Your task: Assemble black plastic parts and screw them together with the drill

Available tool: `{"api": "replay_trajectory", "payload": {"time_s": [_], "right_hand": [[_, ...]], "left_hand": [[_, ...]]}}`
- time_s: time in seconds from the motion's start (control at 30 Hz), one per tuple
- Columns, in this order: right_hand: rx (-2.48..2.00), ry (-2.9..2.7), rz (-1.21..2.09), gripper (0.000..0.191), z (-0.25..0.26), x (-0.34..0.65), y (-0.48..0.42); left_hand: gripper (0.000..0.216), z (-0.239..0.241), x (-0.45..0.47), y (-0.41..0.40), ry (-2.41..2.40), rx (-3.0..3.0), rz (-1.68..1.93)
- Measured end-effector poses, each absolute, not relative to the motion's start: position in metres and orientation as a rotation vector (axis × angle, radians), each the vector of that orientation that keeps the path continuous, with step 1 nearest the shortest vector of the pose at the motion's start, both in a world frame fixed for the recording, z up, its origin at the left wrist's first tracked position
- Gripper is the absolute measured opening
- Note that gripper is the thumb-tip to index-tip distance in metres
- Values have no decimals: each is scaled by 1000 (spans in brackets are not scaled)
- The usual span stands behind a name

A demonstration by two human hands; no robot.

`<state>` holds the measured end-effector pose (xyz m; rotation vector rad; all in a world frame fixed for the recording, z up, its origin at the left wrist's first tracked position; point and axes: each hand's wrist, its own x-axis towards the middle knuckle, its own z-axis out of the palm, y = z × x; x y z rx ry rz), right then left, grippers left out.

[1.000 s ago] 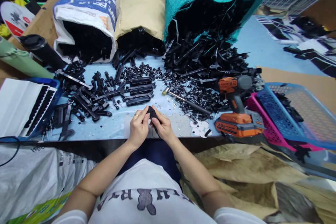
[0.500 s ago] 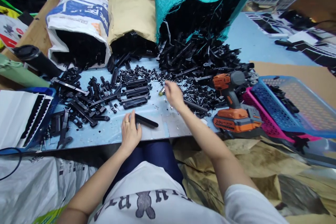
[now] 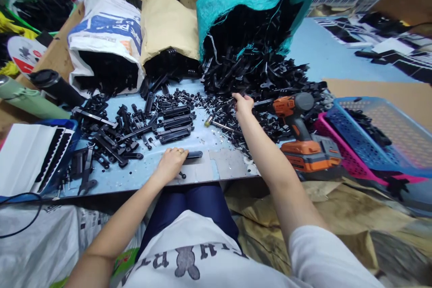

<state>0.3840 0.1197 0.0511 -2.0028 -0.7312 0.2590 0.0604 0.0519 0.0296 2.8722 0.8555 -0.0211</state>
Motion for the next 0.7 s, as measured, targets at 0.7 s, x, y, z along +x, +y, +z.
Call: {"api": "replay_trajectory", "payload": {"time_s": [0.7], "right_hand": [[-1852, -2573, 247, 39, 34, 257, -47]], "left_hand": [[56, 16, 62, 34, 846, 2669, 194]]}}
